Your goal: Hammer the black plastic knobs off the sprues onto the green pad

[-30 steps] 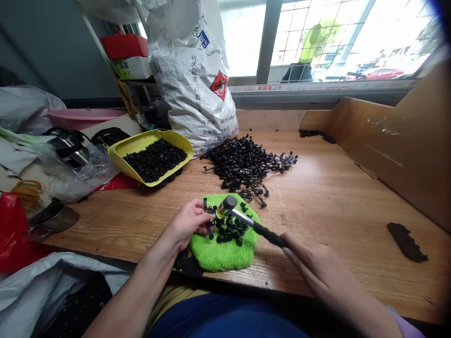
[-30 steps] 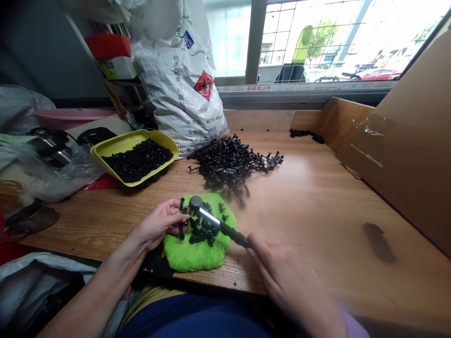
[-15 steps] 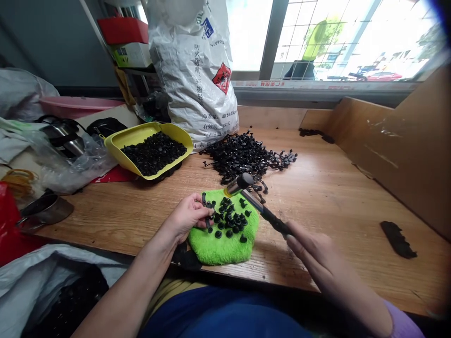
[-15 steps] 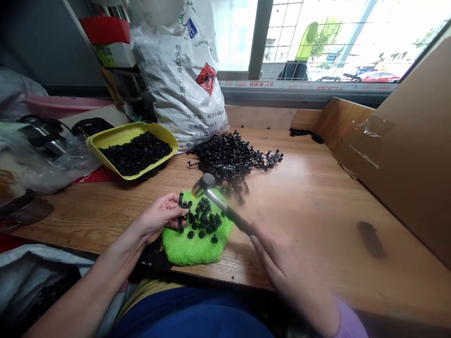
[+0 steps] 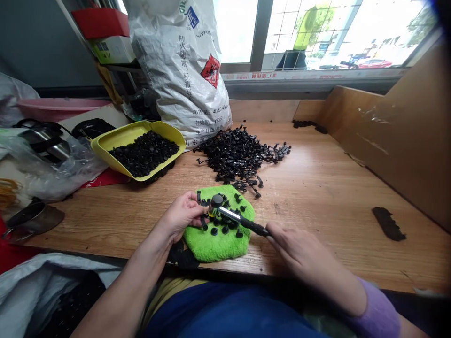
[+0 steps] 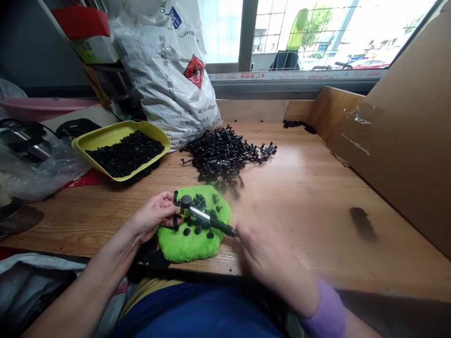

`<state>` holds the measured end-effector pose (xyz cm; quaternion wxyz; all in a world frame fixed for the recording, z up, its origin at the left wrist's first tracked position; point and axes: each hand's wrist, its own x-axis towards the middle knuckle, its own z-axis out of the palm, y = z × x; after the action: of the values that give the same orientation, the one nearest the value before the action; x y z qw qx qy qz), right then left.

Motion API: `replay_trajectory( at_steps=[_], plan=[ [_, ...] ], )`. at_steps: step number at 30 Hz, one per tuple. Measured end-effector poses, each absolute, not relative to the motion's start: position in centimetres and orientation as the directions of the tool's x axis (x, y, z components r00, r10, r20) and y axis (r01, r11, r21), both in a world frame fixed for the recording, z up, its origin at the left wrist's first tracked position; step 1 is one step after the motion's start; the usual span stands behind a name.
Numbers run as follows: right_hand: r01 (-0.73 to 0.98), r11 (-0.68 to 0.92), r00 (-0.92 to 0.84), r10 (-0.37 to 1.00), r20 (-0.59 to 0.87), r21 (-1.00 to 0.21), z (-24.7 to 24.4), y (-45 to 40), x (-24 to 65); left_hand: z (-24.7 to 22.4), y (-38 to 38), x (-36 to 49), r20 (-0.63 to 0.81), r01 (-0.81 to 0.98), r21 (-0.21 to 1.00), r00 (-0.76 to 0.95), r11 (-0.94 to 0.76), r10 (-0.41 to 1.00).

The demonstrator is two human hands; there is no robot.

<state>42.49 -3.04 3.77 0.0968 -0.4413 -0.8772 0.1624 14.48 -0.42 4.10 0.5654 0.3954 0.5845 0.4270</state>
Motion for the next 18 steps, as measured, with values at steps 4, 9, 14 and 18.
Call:
replay_trajectory(
  at_steps=[4,9,14,18],
  plan=[
    [0.721,0.548,-0.570,0.817,0.088,-0.425,4.2,-3.0,42.2,4.0,-0.2,14.5,-0.319,-0.027,0.948,-0.045,0.318,0.947],
    [0.753,0.546,-0.567,0.821,0.059,-0.367,4.0,-2.9,41.9,3.8,-0.3,14.1,-0.316,-0.020,0.949,-0.065,0.316,0.946],
    [0.614,0.407,-0.464,0.879,0.107,-0.676,4.2,-3.9,44.6,4.1,-3.5,13.1,-0.286,-0.123,0.952,-0.035,0.280,0.958],
    [0.580,0.320,-0.417,0.907,0.064,-0.749,4.1,-5.0,46.2,4.5,-6.3,13.2,-0.334,-0.178,0.924,0.060,0.339,0.941]
  ],
)
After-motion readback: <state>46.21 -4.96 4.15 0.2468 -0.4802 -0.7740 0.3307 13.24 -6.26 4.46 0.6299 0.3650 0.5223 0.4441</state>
